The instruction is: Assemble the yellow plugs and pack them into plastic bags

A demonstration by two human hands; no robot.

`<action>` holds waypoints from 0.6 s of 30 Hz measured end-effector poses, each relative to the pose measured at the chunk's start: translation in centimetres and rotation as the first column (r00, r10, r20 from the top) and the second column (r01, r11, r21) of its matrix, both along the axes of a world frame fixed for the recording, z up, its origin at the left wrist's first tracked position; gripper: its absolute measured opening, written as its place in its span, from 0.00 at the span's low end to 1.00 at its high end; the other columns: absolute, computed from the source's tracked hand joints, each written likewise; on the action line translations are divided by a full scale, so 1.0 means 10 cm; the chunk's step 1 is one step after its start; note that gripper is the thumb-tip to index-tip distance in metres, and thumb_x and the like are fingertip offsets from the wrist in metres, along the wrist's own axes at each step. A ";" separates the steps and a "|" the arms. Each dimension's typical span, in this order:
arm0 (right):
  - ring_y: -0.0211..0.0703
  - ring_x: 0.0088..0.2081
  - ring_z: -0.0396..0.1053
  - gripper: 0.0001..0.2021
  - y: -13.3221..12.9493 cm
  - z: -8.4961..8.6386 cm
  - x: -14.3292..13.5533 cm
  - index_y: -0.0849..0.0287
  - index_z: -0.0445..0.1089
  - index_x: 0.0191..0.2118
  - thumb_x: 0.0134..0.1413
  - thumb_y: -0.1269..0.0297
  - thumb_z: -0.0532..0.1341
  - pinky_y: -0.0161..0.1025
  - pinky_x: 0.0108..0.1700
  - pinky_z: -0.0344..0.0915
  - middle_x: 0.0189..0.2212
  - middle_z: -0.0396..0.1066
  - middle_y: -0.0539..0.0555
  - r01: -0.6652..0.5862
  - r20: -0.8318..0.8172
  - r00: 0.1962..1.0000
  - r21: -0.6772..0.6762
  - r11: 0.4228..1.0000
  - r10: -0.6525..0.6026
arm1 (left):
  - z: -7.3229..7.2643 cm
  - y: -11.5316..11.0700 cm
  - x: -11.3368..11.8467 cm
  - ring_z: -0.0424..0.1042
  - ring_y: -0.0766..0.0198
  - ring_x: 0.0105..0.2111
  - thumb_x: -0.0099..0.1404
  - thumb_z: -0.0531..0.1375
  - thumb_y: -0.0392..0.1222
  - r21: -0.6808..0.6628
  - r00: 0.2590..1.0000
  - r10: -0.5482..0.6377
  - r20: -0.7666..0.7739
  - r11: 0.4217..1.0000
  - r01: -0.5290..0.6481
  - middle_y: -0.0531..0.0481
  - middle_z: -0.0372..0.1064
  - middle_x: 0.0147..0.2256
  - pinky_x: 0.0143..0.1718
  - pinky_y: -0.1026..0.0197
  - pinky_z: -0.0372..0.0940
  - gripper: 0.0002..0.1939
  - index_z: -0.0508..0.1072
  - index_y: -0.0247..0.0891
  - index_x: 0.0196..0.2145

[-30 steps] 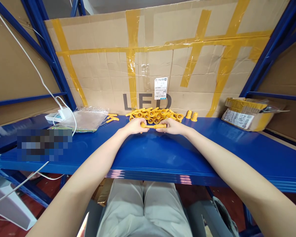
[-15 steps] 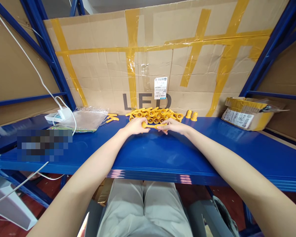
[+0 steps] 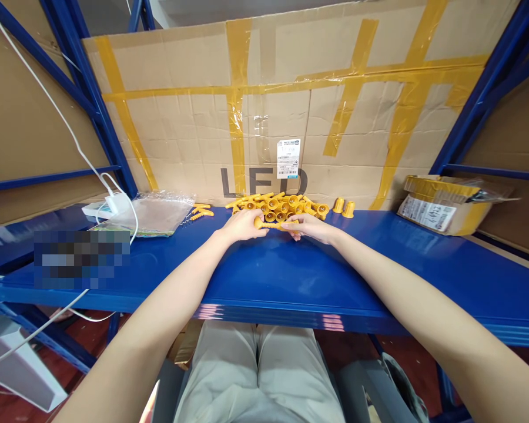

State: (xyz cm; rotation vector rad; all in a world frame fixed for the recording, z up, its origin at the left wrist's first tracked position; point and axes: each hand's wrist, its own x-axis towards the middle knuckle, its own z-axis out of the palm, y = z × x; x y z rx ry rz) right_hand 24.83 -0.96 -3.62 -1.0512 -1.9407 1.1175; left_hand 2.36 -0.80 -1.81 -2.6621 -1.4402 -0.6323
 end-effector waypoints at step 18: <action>0.34 0.20 0.64 0.15 -0.03 0.07 0.01 0.62 0.72 0.27 0.39 0.54 0.68 0.35 0.26 0.59 0.19 0.69 0.49 0.038 0.077 0.996 0.084 0.996 -0.044 | -0.02 0.03 -0.03 0.69 0.58 0.30 0.53 0.59 0.54 -0.009 1.000 0.003 0.001 1.000 -0.003 0.52 0.70 0.27 0.28 0.62 0.56 0.15 0.68 0.42 0.32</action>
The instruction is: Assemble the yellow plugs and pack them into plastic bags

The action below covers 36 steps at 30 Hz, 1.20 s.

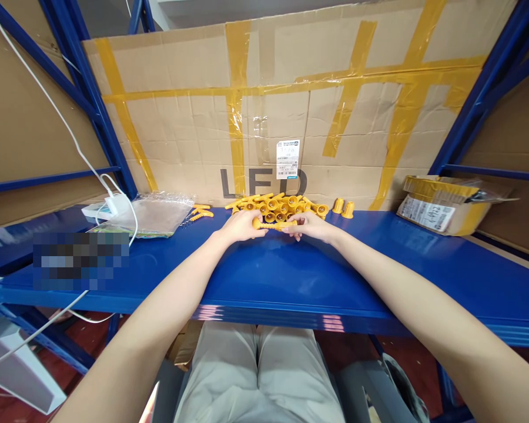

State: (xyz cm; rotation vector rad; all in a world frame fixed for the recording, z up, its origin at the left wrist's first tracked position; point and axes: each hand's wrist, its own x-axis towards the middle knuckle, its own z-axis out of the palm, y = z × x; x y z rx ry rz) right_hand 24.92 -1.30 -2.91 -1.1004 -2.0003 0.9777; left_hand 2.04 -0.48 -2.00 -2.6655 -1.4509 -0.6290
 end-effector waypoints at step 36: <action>0.29 0.11 0.39 0.14 0.04 -0.08 -0.07 0.59 0.61 0.25 0.57 0.56 0.53 0.31 0.12 0.40 0.12 0.56 0.45 -0.136 -0.381 0.920 -0.541 0.830 -0.097 | 0.07 -0.14 0.07 0.70 0.53 0.39 0.57 0.58 0.55 0.162 0.999 0.008 -0.037 0.987 -0.002 0.45 0.71 0.39 0.36 0.59 0.61 0.17 0.69 0.40 0.38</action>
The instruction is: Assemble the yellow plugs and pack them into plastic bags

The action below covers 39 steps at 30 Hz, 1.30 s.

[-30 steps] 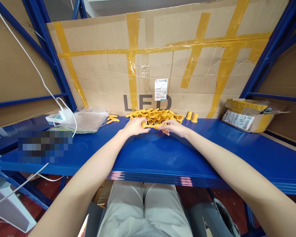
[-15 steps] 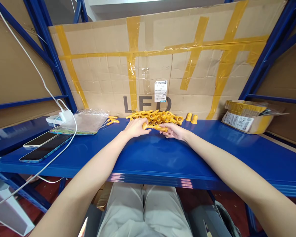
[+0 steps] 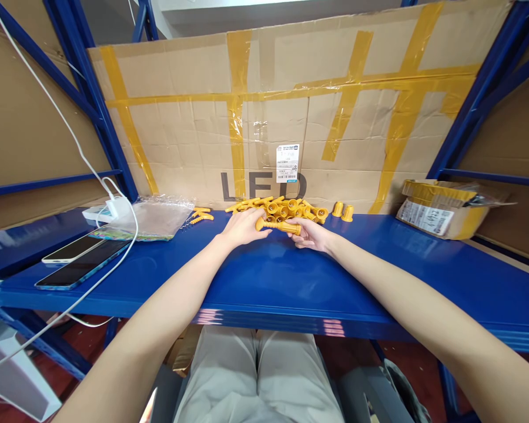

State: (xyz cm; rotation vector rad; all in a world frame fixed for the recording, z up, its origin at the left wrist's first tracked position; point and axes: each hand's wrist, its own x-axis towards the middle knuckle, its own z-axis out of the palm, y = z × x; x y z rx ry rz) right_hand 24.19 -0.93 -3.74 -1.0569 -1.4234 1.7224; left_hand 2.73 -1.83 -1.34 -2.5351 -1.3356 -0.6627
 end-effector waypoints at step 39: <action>0.37 0.29 0.73 0.04 0.08 0.60 -0.27 0.62 0.68 0.32 0.57 0.73 0.57 0.36 0.39 0.71 0.27 0.74 0.54 0.380 -0.312 0.895 0.162 0.911 -0.319 | -0.26 0.51 -0.48 0.69 0.54 0.49 0.63 0.56 0.41 -0.099 0.886 0.315 0.341 0.949 -0.300 0.41 0.65 0.53 0.52 0.54 0.64 0.21 0.67 0.37 0.54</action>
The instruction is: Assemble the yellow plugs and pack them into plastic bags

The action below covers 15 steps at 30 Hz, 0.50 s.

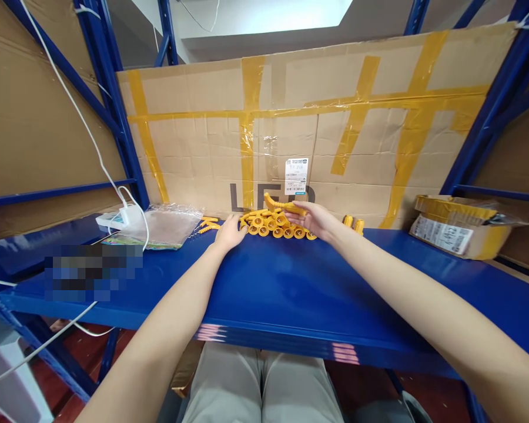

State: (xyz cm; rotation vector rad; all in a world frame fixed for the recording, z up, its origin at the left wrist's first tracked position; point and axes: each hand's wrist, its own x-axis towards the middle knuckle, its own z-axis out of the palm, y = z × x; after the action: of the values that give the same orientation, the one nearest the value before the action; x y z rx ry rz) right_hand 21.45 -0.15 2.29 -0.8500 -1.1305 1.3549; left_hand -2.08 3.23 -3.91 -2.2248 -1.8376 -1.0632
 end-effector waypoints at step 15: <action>0.49 0.51 0.67 0.14 0.81 -0.35 -0.70 0.61 0.69 0.47 0.53 0.71 0.59 0.45 0.52 0.62 0.52 0.68 0.60 -0.094 0.701 0.391 0.675 0.732 -0.596 | 0.02 -0.02 -0.02 0.73 0.56 0.44 0.60 0.56 0.41 -0.194 0.994 0.068 -0.085 0.977 -0.084 0.45 0.75 0.42 0.47 0.59 0.66 0.10 0.77 0.39 0.35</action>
State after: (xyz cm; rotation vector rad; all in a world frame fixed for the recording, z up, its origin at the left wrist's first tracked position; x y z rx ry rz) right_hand 14.45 7.99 -1.16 -1.2082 -2.0111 0.0063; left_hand -2.23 3.00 -3.72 -2.2407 -2.0574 -0.8009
